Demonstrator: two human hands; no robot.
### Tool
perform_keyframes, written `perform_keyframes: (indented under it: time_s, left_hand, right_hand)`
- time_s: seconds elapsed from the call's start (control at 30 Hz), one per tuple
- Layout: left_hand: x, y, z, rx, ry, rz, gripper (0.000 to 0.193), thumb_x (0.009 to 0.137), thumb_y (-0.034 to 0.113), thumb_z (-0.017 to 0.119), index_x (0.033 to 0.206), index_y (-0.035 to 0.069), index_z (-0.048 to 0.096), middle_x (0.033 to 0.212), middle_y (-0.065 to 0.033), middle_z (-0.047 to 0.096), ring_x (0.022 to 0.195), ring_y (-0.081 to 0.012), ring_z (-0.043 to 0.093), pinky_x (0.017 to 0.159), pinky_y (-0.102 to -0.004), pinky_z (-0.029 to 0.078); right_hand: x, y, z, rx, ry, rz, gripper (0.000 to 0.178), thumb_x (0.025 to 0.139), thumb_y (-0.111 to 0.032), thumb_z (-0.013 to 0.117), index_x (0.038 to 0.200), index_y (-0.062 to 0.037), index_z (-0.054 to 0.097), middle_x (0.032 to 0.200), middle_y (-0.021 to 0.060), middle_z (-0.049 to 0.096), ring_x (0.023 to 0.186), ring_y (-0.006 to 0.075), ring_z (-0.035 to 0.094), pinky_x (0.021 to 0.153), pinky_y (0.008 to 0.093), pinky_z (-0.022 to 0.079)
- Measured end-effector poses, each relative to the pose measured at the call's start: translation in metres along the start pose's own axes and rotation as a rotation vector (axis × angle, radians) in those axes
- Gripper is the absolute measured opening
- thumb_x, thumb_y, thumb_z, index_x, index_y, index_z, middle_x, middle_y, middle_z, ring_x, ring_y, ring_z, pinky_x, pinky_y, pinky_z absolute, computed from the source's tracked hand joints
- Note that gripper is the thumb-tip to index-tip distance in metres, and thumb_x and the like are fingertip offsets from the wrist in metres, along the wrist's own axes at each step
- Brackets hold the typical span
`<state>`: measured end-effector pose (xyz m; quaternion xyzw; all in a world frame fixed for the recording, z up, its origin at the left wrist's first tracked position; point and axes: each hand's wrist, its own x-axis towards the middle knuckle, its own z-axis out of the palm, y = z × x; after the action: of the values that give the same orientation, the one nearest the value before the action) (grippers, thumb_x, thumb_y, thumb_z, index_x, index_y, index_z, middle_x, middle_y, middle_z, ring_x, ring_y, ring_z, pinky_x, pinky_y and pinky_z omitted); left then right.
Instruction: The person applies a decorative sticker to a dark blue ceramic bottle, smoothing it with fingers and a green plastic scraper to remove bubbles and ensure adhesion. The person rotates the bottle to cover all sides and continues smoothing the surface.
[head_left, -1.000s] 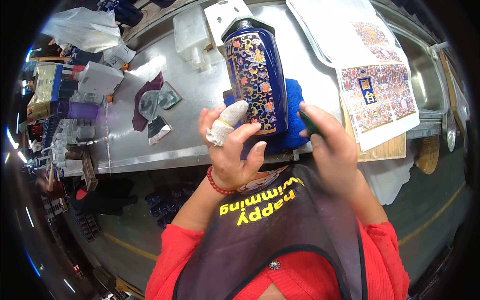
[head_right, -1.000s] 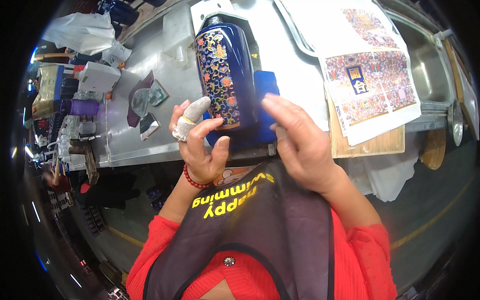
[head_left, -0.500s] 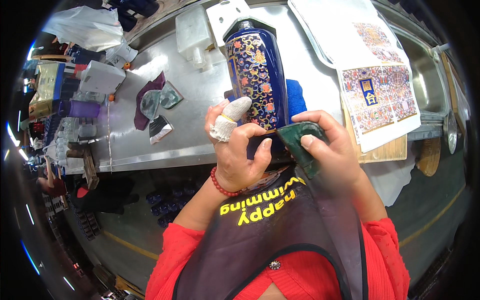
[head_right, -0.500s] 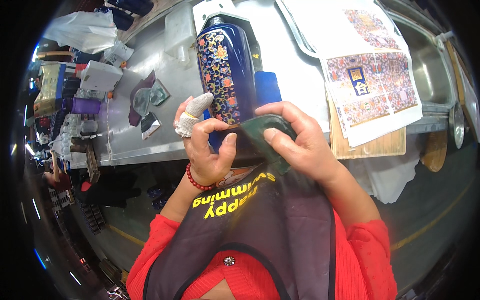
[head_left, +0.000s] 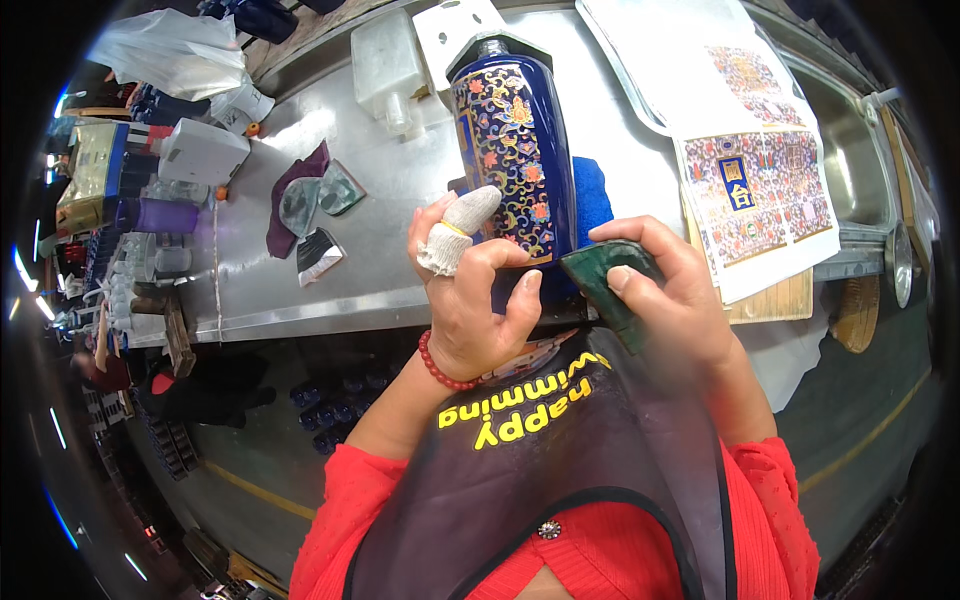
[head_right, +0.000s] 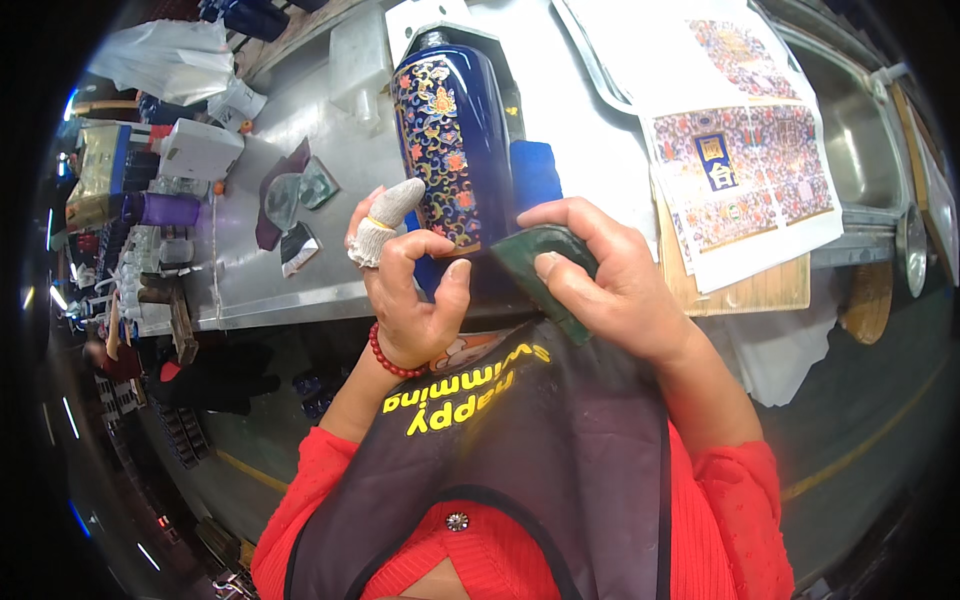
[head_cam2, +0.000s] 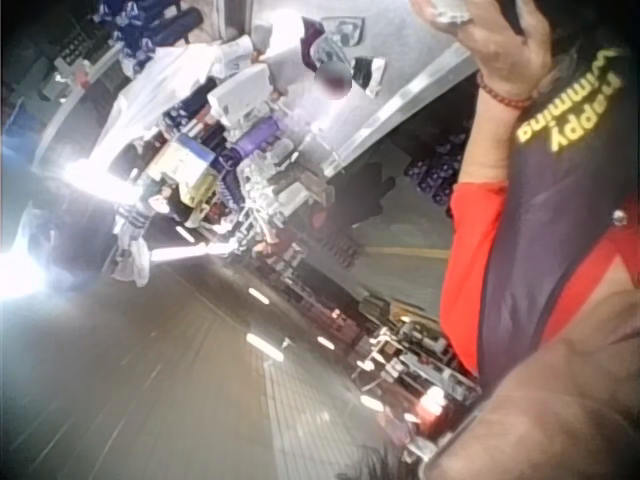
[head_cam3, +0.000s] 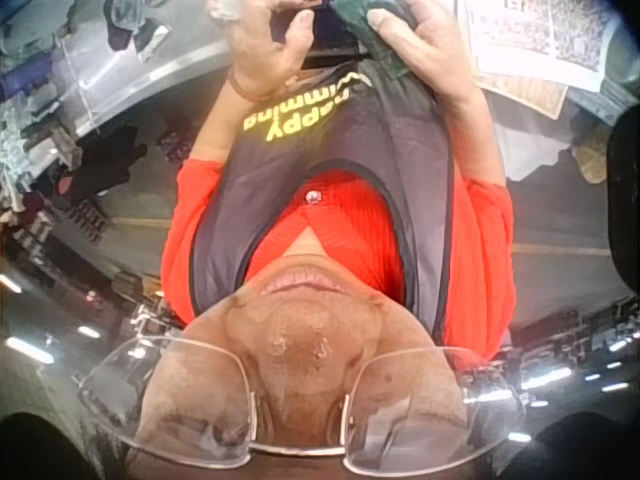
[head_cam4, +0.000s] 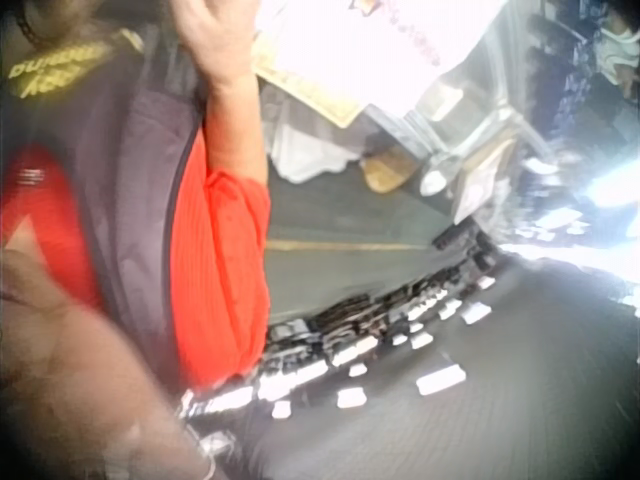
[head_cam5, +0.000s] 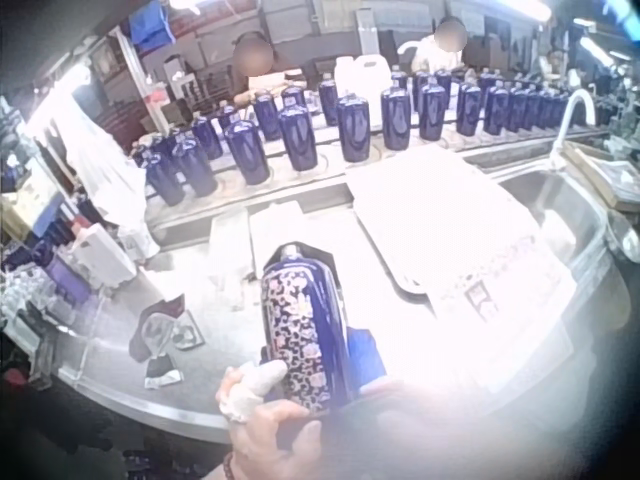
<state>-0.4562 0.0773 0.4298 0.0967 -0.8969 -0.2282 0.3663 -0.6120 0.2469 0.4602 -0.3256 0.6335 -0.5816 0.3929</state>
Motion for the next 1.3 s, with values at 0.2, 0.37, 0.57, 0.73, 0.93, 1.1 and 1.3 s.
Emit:
perform_keyframes:
  time_s: [0.2,0.37,0.57,0.73,0.93,1.1,1.3]
  left_hand:
    - [0.002,0.0,-0.001,0.001,-0.015,0.0,0.031,0.074,0.013,0.074,0.103,0.009,0.063,0.129,-0.0257,0.059,0.129,-0.0469,0.042,0.116,-0.0602,0.021]
    - [0.004,0.002,-0.001,0.002,-0.027,0.0,0.034,0.074,0.014,0.075,0.105,0.007,0.061,0.132,-0.0268,0.056,0.13,-0.0472,0.04,0.115,-0.0602,0.023]
    - [0.006,0.003,-0.001,-0.041,-0.032,-0.083,0.036,0.075,0.014,0.075,0.106,0.005,0.059,0.136,-0.0289,0.052,0.131,-0.0474,0.038,0.111,-0.0571,0.027]
    - [0.004,0.003,-0.001,-0.064,-0.023,-0.12,0.031,0.077,0.013,0.073,0.104,0.003,0.06,0.135,-0.0292,0.052,0.131,-0.0468,0.038,0.11,-0.0538,0.029]
    - [0.012,-0.001,-0.007,-0.061,0.007,-0.117,0.022,0.076,0.011,0.073,0.095,0.005,0.063,0.132,-0.0288,0.054,0.131,-0.045,0.039,0.111,-0.0544,0.028]
    - [0.029,0.002,-0.014,0.154,-0.06,-0.028,0.02,0.073,0.014,0.075,0.088,0.008,0.063,0.127,-0.0257,0.059,0.132,-0.0438,0.039,0.113,-0.0611,0.021]
    - [0.042,0.01,-0.024,0.347,-0.145,0.084,0.02,0.073,0.02,0.075,0.083,0.01,0.062,0.122,-0.0201,0.065,0.133,-0.0404,0.041,0.115,-0.0641,0.012]
  right_hand:
    - [0.002,-0.002,0.003,0.046,-0.012,-0.01,0.03,0.093,-0.005,0.059,0.123,0.001,0.061,0.098,0.0054,0.066,0.09,0.009,0.06,0.08,0.0268,0.051]
    - [0.004,-0.006,0.002,0.097,-0.02,0.064,0.031,0.094,-0.004,0.059,0.124,0.0004,0.061,0.103,0.0047,0.065,0.094,0.0083,0.059,0.082,0.0259,0.05]
    - [0.008,-0.006,0.008,0.096,-0.036,-0.012,0.03,0.094,-0.004,0.058,0.124,0.0004,0.061,0.104,0.0046,0.065,0.094,0.0081,0.059,0.083,0.0258,0.05]
    - [0.01,-0.006,0.01,0.088,-0.029,-0.001,0.03,0.094,-0.003,0.058,0.123,0.0007,0.061,0.103,0.0051,0.065,0.093,0.0089,0.06,0.083,0.0264,0.051]
    - [0.013,-0.006,0.011,-0.112,0.0,-0.153,0.03,0.092,-0.003,0.059,0.122,0.0013,0.061,0.097,0.0094,0.068,0.087,0.0125,0.064,0.079,0.0286,0.052]
    - [0.012,-0.006,0.011,-0.226,0.024,-0.237,0.029,0.092,-0.004,0.059,0.121,0.0013,0.061,0.095,0.0139,0.069,0.082,0.0199,0.068,0.075,0.0319,0.053]
    - [0.012,-0.006,0.012,-0.246,0.027,-0.226,0.029,0.092,-0.005,0.06,0.12,0.001,0.061,0.094,0.0159,0.068,0.08,0.0248,0.069,0.074,0.0342,0.053]
